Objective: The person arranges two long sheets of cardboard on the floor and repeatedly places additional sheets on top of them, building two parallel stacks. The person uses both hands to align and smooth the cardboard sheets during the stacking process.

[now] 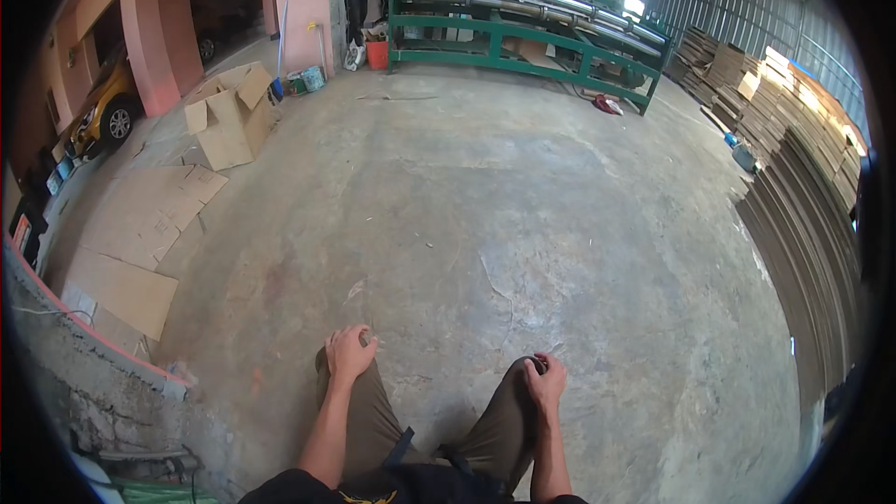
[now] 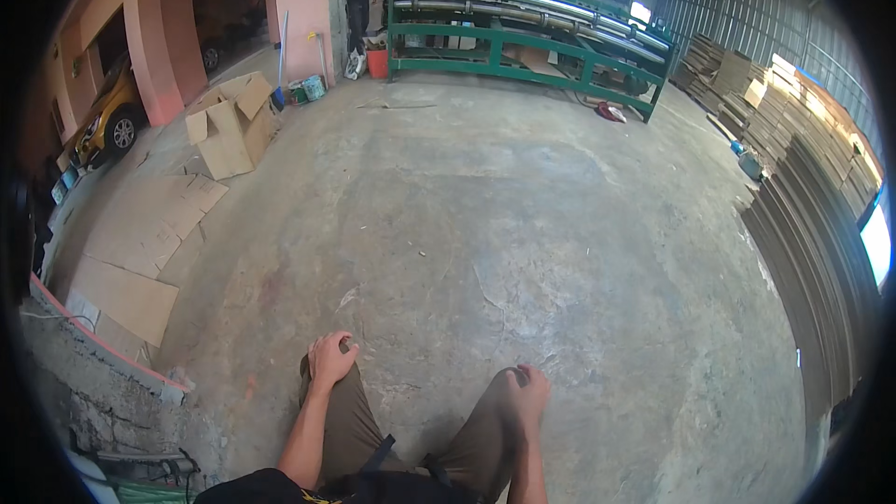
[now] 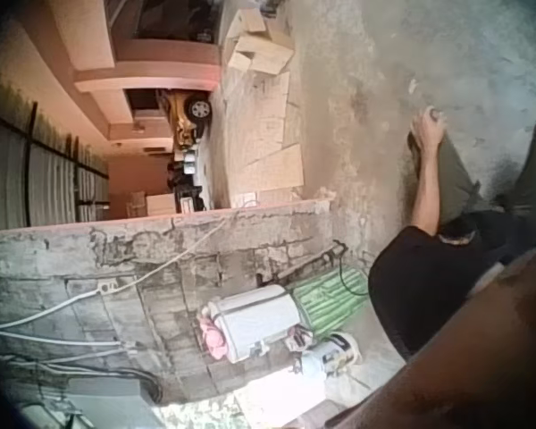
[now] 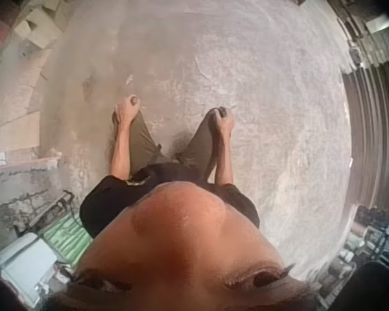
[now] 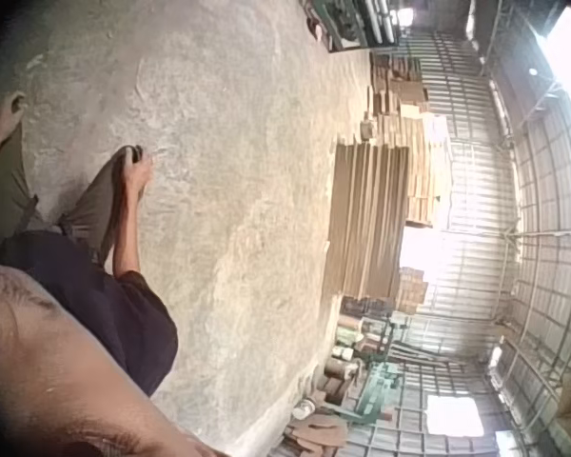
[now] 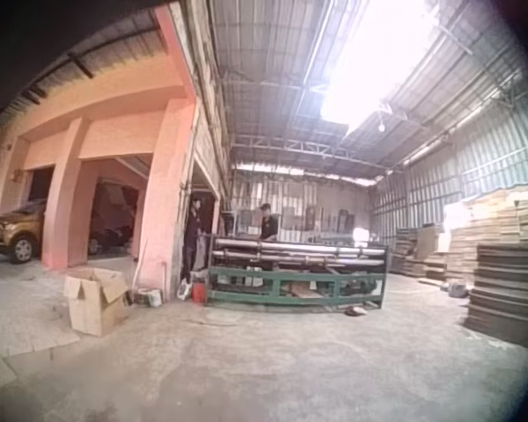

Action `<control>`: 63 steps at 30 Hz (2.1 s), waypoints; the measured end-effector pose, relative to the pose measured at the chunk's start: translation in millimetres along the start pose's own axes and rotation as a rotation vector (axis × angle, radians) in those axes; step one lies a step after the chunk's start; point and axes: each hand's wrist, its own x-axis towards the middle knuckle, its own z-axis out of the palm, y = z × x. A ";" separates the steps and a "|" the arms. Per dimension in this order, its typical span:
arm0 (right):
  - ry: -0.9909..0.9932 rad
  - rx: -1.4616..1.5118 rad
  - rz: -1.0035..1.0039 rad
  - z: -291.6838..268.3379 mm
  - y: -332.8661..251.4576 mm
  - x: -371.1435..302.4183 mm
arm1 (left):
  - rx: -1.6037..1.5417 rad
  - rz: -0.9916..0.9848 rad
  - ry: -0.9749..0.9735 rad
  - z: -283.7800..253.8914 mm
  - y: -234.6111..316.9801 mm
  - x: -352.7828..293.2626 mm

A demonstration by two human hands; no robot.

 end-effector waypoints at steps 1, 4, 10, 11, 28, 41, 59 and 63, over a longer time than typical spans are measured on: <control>-0.005 0.029 -0.050 3.7 7.3 10.3 | -0.016 0.019 0.011 1.1 2.8 4.3; -0.114 0.144 -0.064 16.3 33.9 -5.6 | -0.034 0.022 -0.071 -3.9 -10.0 -15.0; -0.445 0.344 -0.021 -8.7 -3.6 48.6 | -0.371 0.034 -0.472 -34.6 -22.5 22.3; -0.507 0.383 -0.010 -17.3 -21.2 61.9 | -0.477 0.051 -0.578 -41.5 -27.3 34.6; -0.567 1.081 -0.138 54.3 -203.3 193.6 | -1.286 0.178 -0.338 -6.5 45.9 151.6; -0.169 -0.392 -0.344 216.9 -13.2 115.8 | 0.245 0.355 -0.226 141.5 -65.9 123.5; -0.652 -0.627 -0.173 190.0 203.3 -47.1 | 0.293 0.176 -0.596 221.6 -203.4 -88.3; -0.587 -0.561 -0.182 190.0 208.3 -53.6 | 0.222 0.209 -0.539 217.4 -215.5 -84.6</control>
